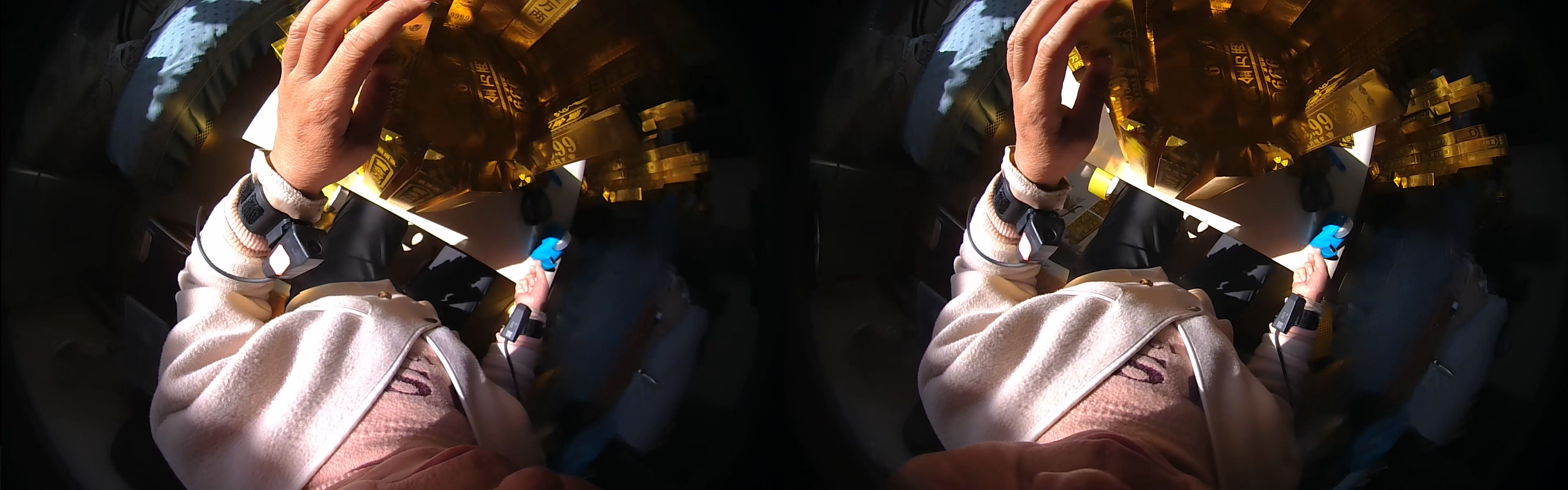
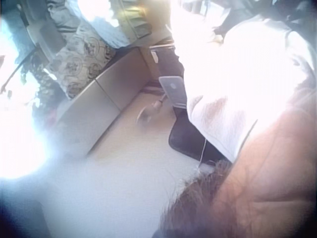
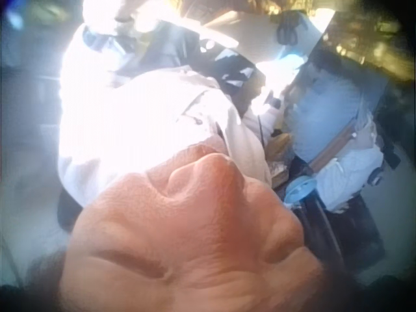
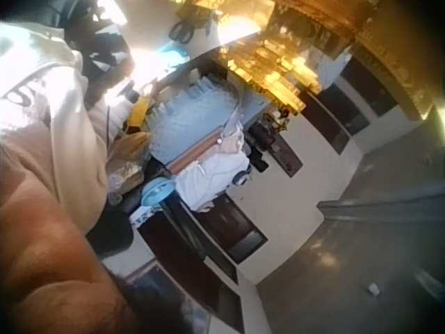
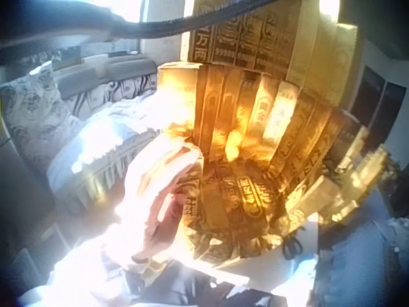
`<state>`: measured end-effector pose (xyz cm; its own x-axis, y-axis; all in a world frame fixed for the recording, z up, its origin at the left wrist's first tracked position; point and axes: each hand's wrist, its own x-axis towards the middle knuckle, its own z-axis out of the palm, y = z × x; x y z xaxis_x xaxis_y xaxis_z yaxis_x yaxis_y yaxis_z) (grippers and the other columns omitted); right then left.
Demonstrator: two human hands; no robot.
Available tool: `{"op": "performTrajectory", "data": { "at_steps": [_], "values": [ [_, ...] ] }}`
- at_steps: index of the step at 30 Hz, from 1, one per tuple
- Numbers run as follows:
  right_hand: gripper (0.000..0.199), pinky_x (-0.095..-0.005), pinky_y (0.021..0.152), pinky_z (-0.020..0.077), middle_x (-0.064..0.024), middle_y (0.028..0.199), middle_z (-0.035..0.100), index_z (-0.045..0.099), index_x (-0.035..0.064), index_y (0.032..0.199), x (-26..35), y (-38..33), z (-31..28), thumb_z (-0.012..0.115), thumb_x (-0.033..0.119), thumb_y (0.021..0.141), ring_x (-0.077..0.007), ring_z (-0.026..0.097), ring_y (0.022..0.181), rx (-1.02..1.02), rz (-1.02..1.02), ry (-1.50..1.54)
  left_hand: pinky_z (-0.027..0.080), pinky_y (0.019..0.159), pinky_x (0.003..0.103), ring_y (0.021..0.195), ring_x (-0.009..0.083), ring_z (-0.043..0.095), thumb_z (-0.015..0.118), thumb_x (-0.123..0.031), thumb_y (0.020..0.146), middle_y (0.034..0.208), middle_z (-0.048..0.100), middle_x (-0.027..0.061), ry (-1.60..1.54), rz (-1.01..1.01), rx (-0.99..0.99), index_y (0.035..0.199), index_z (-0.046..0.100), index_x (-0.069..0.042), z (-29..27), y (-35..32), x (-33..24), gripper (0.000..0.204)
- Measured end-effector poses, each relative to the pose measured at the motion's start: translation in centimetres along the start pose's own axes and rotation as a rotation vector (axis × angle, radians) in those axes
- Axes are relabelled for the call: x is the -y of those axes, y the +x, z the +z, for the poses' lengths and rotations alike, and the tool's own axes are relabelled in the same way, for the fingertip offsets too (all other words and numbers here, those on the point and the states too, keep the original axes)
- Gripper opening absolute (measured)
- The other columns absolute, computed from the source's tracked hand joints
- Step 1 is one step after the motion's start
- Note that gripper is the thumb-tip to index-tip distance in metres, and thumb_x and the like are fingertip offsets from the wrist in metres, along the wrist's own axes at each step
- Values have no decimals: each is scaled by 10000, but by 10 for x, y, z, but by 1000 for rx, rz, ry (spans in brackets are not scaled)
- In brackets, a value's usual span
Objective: The person assembles a fan-shaped structure from multiple gold-colored paper bars. They fold and interlock the bars by hand, then use scissors to trim edges and refine the shape. The finished assembly is held up and rotated for inspection.
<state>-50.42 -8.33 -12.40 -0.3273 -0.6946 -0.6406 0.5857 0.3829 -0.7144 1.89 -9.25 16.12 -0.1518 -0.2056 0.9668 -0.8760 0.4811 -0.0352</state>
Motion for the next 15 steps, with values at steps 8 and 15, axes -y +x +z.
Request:
{"op": "performTrajectory", "data": {
  "at_steps": [8, 15],
  "values": [
    [62, -163, 496, 272, 47, 703, 497, 626, 65, 973, 20, -123, 85, 614, 117, 1005, 0, 328, 529, 511, -377, -298, 419, 1135, 468, 1369, 366, 491, 576, 207, 653, 1387, 589, 199, 39, 22, 50, 1337, 632, 15, -4, 2, -3, 713],
    [61, -199, 705, 460, 13, 847, 611, 638, 37, 982, 80, -238, 240, 638, 96, 995, -49, 548, 726, 1138, -667, -705, 415, 1141, 439, 1388, 361, 466, 555, 229, 693, 1429, 552, 188, -32, -2, 45, 1390, 588, -4, -8, 4, -7, 736]
  ]
}}
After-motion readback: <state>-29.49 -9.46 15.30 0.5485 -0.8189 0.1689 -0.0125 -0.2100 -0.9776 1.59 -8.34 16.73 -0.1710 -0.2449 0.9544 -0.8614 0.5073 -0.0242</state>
